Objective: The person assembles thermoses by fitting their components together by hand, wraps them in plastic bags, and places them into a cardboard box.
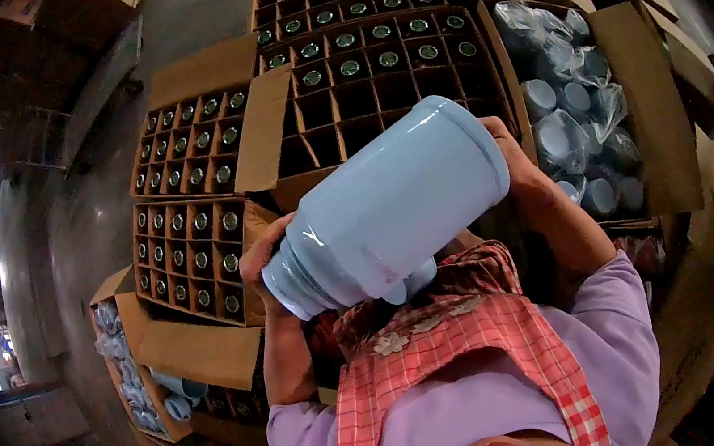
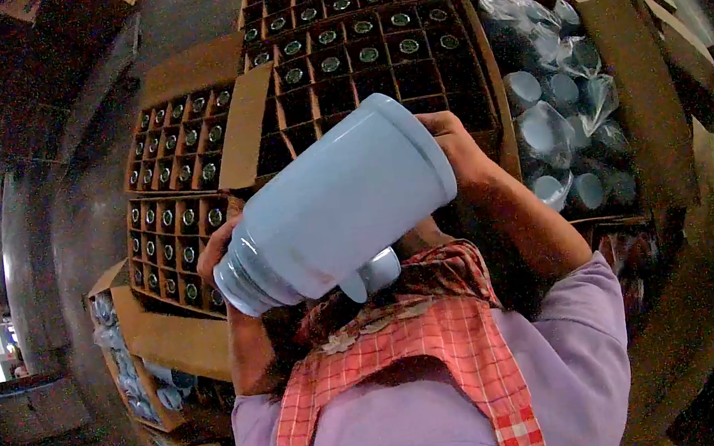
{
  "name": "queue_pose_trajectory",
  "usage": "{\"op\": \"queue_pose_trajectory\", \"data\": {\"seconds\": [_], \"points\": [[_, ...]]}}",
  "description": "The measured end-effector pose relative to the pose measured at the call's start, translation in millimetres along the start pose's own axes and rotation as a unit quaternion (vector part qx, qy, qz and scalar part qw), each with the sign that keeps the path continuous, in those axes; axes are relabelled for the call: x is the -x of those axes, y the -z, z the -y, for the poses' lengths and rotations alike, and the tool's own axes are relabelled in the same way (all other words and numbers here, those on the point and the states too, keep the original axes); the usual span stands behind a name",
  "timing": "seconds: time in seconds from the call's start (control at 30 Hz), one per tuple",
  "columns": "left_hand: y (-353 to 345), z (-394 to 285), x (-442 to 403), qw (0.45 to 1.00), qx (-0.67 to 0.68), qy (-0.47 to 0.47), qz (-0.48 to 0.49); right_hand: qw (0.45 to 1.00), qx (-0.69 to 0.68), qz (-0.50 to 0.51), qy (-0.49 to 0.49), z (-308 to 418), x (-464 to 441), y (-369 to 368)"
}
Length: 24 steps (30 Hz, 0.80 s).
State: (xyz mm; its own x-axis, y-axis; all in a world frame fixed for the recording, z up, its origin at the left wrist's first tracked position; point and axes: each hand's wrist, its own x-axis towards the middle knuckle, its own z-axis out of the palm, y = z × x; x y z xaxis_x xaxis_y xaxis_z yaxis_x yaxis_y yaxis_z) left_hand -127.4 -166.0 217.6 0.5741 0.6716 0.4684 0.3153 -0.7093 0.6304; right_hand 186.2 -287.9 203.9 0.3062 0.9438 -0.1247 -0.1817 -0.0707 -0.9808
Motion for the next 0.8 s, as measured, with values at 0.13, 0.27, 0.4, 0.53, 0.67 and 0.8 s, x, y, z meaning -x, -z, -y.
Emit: {"op": "queue_pose_trajectory", "data": {"seconds": [0.13,0.27,0.4,0.53,0.67,0.8], "points": [[-9.7,-8.0,-3.2,0.986,0.097,-0.11,-0.077,0.997,0.011,-0.033,-0.069,15.5,0.1,-1.7],[-27.2,34.5,9.0,0.96,0.267,0.057,-0.058,0.993,0.113,-0.01,0.03,17.8,2.6,2.6],[-51.0,65.0,11.0,0.818,0.522,0.242,0.0,0.822,0.352,0.074,0.441,33.2,9.2,7.0],[-63.4,73.5,12.0,0.721,0.623,0.3,0.044,0.715,0.426,0.073,0.549,34.7,9.4,4.4],[-66.1,76.2,20.7,0.684,0.659,0.31,0.037,0.749,0.421,0.062,0.508,29.8,12.2,8.6],[-71.3,90.3,24.6,0.649,0.692,0.317,0.012,0.801,0.41,0.018,0.435,25.1,17.6,6.1]]}}
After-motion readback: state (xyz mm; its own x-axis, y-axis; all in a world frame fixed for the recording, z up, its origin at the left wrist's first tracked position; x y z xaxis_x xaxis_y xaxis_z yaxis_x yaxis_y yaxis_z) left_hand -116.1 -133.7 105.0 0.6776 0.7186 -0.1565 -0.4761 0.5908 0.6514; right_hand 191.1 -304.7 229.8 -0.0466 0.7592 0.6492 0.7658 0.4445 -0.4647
